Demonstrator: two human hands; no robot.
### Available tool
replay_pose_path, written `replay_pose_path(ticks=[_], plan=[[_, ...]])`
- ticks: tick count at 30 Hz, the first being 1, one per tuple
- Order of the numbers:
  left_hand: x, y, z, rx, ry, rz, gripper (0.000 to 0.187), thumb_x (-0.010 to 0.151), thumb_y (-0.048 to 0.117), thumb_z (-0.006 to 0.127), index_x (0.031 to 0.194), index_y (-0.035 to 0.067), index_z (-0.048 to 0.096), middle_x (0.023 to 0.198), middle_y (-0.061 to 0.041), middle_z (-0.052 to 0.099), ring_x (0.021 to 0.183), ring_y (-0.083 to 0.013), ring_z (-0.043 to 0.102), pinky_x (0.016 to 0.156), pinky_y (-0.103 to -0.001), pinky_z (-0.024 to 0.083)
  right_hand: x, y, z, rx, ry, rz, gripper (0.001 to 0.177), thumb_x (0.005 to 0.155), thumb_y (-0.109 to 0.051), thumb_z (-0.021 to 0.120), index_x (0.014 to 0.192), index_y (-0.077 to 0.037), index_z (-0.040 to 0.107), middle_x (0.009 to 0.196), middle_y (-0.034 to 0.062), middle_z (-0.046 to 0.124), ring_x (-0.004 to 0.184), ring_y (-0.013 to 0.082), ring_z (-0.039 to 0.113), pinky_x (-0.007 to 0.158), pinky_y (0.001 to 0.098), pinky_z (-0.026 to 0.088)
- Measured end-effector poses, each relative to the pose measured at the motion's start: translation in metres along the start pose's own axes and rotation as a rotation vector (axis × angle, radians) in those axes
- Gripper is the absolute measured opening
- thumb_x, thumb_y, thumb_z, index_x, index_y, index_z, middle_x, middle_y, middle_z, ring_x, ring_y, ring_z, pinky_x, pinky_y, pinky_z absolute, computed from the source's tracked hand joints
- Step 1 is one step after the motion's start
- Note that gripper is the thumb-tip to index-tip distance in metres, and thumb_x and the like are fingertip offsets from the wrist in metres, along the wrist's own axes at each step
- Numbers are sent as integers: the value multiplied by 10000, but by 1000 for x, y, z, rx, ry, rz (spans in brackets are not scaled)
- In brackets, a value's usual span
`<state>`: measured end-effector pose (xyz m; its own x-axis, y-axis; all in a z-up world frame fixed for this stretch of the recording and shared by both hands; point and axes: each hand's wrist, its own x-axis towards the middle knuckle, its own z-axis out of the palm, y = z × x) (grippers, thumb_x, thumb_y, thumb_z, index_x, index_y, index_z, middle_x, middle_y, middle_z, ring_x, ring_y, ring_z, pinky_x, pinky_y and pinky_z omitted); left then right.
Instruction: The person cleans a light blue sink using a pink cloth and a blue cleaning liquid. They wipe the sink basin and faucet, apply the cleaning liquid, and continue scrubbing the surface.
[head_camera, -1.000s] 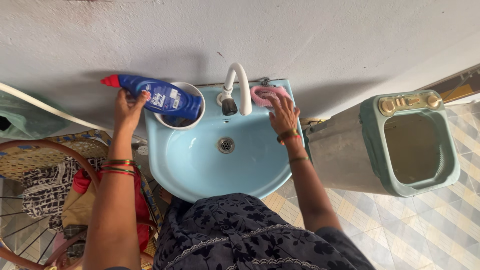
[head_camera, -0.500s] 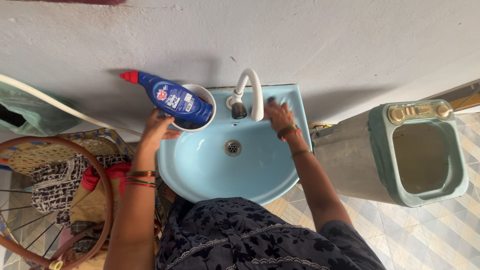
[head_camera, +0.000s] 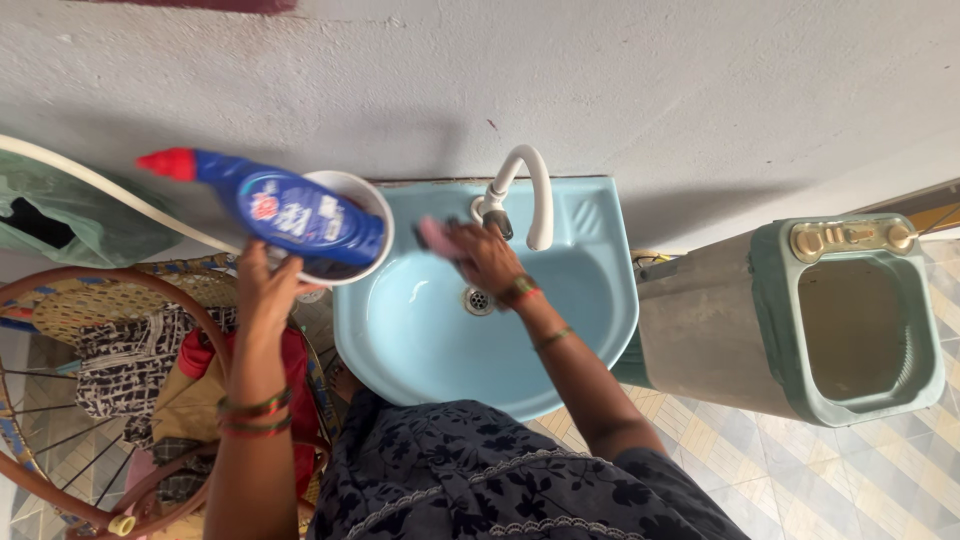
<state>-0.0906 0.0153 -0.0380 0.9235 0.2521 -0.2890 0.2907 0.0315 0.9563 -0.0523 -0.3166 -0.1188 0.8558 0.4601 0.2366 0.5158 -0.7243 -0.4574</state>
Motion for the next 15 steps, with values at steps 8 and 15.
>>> replay_pose_path(ticks=[8,15], plan=[[-17,-4,-59,2,65,63,547,928,-116,463,1454,24,413,1347,-239,540,1122,-394,700,758,-425,605,72,1,77,-463,133,244,611,824,-53,637,1369,-322,582,1494,111,461,1195,426,512,876,555,516],[-31,-18,-75,-78,65,175,645,836,-192,441,1448,6,395,1459,-192,424,1136,-354,650,758,-468,604,60,-23,37,-428,-854,8,409,993,-202,546,1306,-440,659,1480,-2,488,1277,396,512,1017,515,515]])
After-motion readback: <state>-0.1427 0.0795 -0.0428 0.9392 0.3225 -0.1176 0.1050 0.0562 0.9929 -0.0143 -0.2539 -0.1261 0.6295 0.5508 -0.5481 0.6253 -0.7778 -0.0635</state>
